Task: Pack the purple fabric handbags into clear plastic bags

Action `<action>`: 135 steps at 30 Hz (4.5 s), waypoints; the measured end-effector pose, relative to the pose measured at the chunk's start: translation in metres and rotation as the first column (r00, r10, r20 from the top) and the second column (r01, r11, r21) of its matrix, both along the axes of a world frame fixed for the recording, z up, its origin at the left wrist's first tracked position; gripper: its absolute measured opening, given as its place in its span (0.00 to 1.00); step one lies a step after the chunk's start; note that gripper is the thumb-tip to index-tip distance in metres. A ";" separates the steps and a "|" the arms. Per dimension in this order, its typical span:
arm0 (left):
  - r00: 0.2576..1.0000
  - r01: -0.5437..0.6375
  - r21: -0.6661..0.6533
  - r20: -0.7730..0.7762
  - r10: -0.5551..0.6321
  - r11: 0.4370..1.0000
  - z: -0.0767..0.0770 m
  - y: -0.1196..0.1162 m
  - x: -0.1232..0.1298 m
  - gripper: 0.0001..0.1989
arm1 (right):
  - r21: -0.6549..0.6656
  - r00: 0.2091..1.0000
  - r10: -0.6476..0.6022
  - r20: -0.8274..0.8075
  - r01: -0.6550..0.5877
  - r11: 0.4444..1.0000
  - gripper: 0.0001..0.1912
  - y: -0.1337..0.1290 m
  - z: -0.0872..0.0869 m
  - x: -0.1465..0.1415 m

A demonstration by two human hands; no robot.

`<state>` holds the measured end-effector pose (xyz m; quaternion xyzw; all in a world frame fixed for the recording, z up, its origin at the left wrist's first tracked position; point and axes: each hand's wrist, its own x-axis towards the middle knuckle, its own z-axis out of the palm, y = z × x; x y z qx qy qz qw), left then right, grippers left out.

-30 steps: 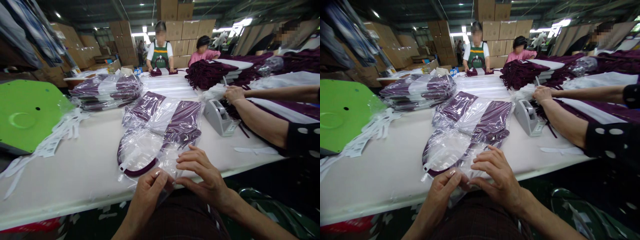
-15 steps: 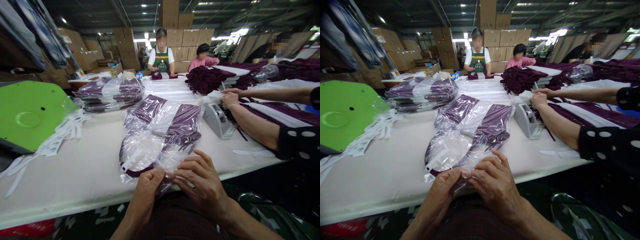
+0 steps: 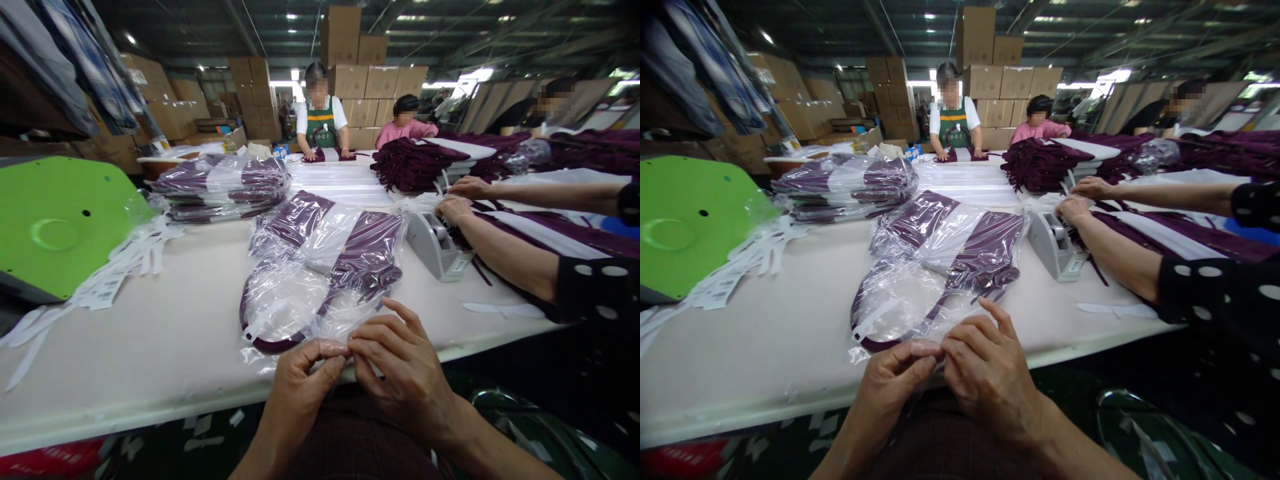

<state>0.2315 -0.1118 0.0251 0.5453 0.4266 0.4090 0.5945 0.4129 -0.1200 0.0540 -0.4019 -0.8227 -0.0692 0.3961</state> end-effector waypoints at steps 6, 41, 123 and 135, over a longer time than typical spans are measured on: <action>0.986 -0.014 -0.067 0.166 0.025 0.998 -0.006 -0.004 0.002 0.06 | -0.074 0.984 0.027 -0.175 -0.040 0.996 0.10 0.001 0.003 0.003; 0.913 -0.055 0.407 -0.349 0.212 0.912 -0.011 0.002 0.018 0.22 | -0.673 0.554 -0.390 -0.736 -0.531 0.515 0.11 -0.009 -0.018 -0.018; 0.930 -0.076 0.537 -0.265 0.254 0.840 0.010 0.013 -0.010 0.06 | -0.465 0.073 -0.649 -0.757 -0.759 0.456 0.25 -0.007 -0.017 -0.022; 0.858 0.143 0.808 -0.390 0.336 0.572 -0.002 0.006 -0.008 0.06 | -0.446 0.085 -0.622 -0.778 -0.772 0.453 0.21 -0.009 -0.021 -0.021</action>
